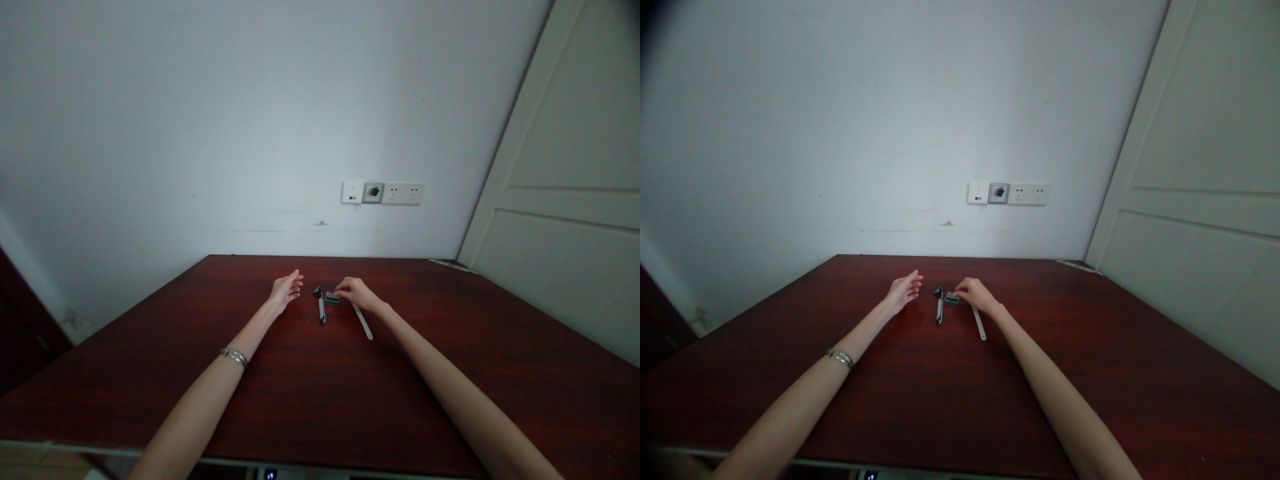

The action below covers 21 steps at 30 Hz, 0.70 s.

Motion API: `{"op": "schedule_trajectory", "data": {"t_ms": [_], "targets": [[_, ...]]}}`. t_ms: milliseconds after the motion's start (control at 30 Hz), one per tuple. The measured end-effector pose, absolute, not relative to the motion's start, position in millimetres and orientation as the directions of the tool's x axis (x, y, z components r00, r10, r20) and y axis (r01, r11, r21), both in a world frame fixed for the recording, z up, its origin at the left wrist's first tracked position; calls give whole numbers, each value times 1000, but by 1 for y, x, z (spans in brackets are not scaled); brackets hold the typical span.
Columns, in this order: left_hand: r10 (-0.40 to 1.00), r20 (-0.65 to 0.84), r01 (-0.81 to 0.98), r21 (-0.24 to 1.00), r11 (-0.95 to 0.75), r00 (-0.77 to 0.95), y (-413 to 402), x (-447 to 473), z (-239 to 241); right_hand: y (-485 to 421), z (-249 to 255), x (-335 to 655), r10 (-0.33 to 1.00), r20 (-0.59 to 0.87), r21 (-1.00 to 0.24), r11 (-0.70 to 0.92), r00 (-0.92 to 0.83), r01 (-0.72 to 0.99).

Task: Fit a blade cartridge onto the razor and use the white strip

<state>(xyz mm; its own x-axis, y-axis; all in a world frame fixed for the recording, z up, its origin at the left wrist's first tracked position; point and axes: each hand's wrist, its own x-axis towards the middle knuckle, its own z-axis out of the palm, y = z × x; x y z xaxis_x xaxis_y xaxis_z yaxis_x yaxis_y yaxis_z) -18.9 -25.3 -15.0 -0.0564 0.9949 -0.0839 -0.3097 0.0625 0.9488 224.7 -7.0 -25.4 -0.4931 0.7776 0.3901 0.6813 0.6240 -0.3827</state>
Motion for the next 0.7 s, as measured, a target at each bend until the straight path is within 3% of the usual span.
{"op": "schedule_trajectory", "data": {"t_ms": [100, 700], "targets": [[995, -86, -306, 950, 64, -58, -25, -19, -14, -10, -23, 226, 812, 380, -370, 573, -443, 732], [997, -71, -246, 967, 60, -35, -26, -15, -15, -8, -33, 224, 810, 267, -268, 583, -522, 767]]}}
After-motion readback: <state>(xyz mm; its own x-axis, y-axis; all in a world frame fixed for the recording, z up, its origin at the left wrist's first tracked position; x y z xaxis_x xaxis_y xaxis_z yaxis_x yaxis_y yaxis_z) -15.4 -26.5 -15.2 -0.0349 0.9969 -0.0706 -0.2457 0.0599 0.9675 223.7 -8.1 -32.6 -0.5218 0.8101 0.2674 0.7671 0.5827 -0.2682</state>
